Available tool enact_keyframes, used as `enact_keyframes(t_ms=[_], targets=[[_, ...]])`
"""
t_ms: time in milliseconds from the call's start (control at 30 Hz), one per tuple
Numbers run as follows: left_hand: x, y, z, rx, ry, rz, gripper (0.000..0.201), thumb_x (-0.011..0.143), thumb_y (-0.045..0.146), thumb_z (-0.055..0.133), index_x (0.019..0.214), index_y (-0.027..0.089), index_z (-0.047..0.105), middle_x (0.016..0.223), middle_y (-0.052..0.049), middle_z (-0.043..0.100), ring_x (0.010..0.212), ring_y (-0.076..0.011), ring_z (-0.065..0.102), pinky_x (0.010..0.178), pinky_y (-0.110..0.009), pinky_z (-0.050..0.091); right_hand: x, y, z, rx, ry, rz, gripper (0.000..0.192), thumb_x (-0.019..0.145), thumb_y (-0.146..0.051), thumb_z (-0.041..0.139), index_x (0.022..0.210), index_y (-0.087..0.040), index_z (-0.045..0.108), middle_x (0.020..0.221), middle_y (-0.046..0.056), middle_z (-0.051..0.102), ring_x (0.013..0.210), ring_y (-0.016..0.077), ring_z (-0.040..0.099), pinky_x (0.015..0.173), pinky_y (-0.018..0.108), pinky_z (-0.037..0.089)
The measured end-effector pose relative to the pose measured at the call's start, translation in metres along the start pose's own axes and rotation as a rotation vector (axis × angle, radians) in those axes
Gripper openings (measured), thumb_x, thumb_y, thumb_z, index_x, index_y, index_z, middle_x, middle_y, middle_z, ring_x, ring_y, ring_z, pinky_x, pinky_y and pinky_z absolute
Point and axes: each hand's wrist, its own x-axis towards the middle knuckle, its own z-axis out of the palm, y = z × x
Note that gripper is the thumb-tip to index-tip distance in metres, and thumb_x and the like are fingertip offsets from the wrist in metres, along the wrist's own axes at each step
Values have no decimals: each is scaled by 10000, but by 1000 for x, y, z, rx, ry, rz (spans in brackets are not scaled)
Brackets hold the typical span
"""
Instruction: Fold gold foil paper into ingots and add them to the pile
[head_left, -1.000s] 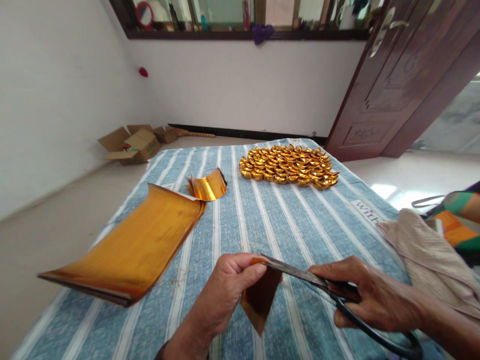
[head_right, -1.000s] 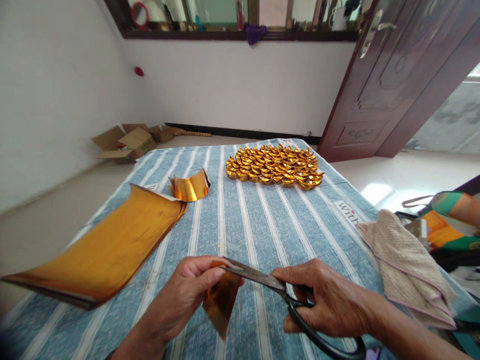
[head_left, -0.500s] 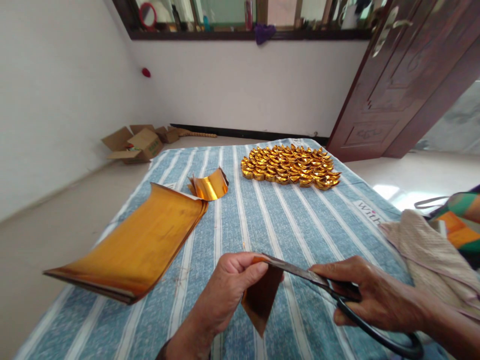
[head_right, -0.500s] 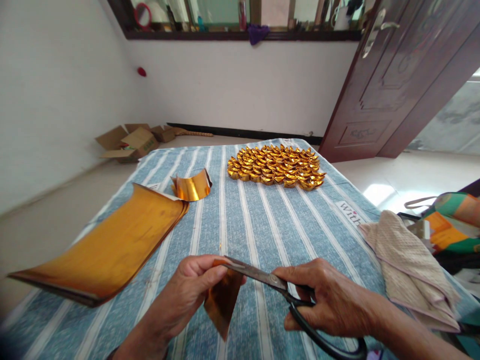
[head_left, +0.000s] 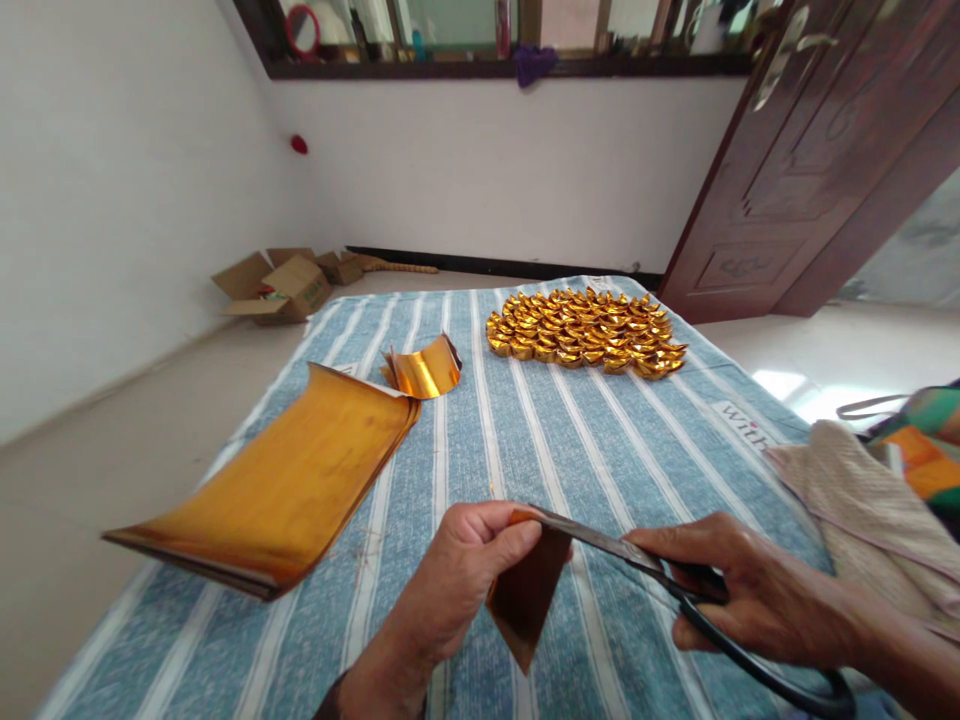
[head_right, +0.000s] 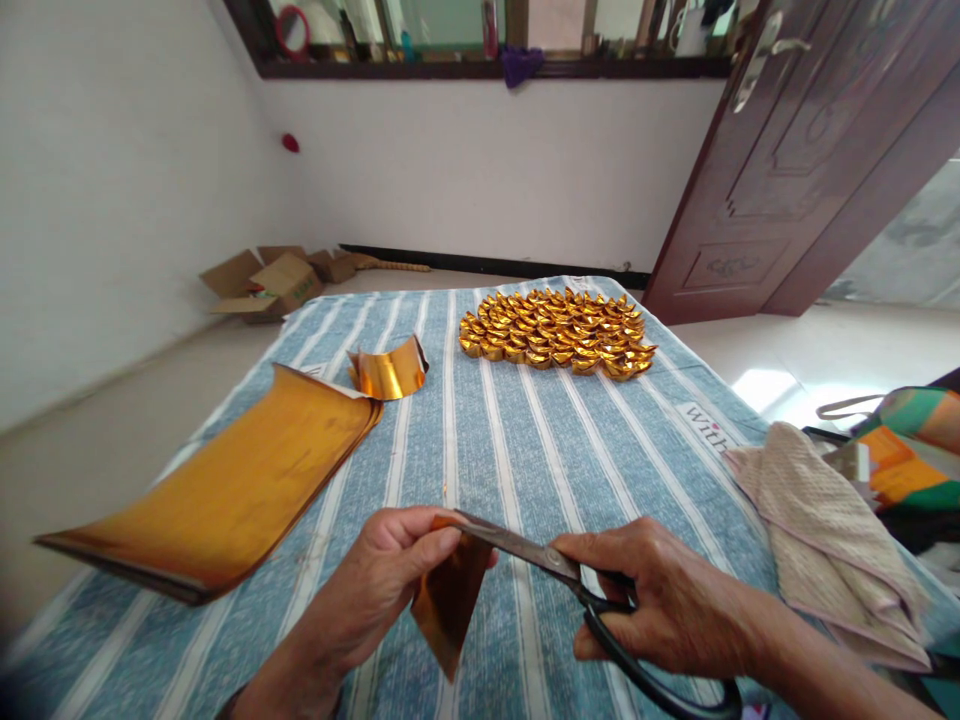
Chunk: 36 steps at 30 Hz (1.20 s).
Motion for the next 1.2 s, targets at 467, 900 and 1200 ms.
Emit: enact_keyframes(t_ms=[467, 900, 1200], targets=[[-1, 1, 2, 62, 21, 1, 270, 823, 369, 687, 904, 118, 744, 805, -80, 748, 708, -149, 676, 691, -224, 495, -2, 3, -1, -53, 12, 10, 181, 812, -348, 672, 912, -209, 612, 657, -80, 410, 603, 85, 332, 553, 232, 254], [0, -3, 0, 156, 106, -7, 257, 796, 371, 686, 864, 128, 732, 798, -66, 740, 680, -149, 650, 647, -237, 483, -1, 5, -2, -57, 10, -6, 215, 820, -387, 676, 914, -202, 619, 649, -83, 400, 592, 81, 320, 542, 232, 244], [-1, 1, 3, 118, 81, -21, 268, 796, 377, 686, 829, 117, 737, 785, -75, 737, 673, -152, 652, 642, -237, 487, -4, 5, -2, -54, 6, -25, 362, 828, -527, 644, 965, -192, 640, 654, -72, 420, 590, 83, 334, 541, 228, 258]])
